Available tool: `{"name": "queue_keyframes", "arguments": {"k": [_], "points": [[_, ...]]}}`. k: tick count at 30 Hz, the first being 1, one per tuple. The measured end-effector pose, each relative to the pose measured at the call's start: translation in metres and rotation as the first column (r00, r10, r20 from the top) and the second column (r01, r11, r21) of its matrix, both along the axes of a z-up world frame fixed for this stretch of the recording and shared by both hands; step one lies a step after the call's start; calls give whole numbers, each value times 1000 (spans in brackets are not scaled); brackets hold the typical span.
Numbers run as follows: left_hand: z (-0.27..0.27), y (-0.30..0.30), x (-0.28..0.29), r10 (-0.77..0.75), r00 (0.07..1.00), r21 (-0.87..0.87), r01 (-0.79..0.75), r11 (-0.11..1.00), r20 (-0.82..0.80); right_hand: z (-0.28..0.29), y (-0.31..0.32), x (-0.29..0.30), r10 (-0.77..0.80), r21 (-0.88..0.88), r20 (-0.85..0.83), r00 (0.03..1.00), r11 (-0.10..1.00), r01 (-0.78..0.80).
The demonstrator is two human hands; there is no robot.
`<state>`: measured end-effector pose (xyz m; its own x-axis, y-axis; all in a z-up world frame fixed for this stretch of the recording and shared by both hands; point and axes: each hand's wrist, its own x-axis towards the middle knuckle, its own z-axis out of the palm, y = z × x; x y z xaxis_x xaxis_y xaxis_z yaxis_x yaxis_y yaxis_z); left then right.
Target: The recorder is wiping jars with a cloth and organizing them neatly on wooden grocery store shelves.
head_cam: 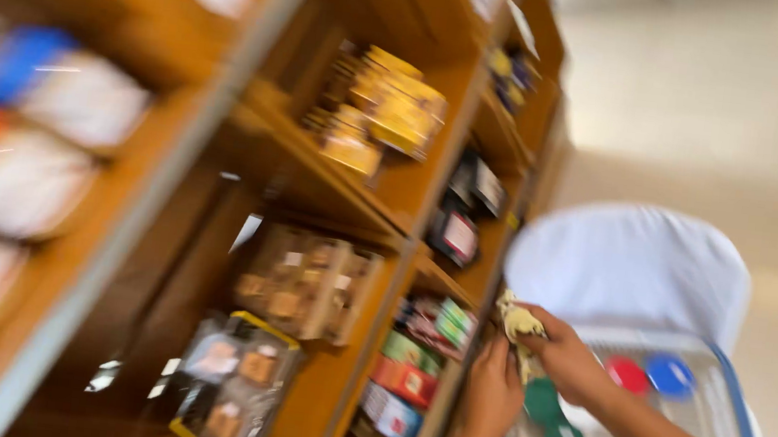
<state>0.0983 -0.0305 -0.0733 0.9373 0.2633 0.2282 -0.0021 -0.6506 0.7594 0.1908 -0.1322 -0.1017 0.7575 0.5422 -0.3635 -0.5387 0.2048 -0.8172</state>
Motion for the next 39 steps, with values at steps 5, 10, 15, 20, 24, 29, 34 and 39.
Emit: {"name": "queue_keyframes", "arguments": {"k": [5,10,15,20,24,29,34,39], "points": [[119,43,-39,50,959,222,-115,968,280,126,55,-22,80,108,203,976,989,-104],[244,48,-93,95,851,371,-322,871,517,225,90,-57,88,284,612,786,903,-323],[311,67,-130,167,759,426,-516,743,629,310,123,-97,29,446,698,716,763,-467],[376,82,-154,171,674,465,-648,603,718,371,152,-131,-138,480,792,594,743,-467],[409,110,-155,200,589,448,-758,474,783,384,175,-145,-290,579,722,628,751,-318],[419,159,-134,432,559,393,-820,416,708,376,193,-143,-316,592,709,630,752,-289],[413,215,-108,688,498,306,-867,393,528,382,198,-145,-227,570,665,712,770,-288],[417,250,-101,752,482,197,-875,443,450,386,216,-141,-219,581,645,732,763,-283]]}}
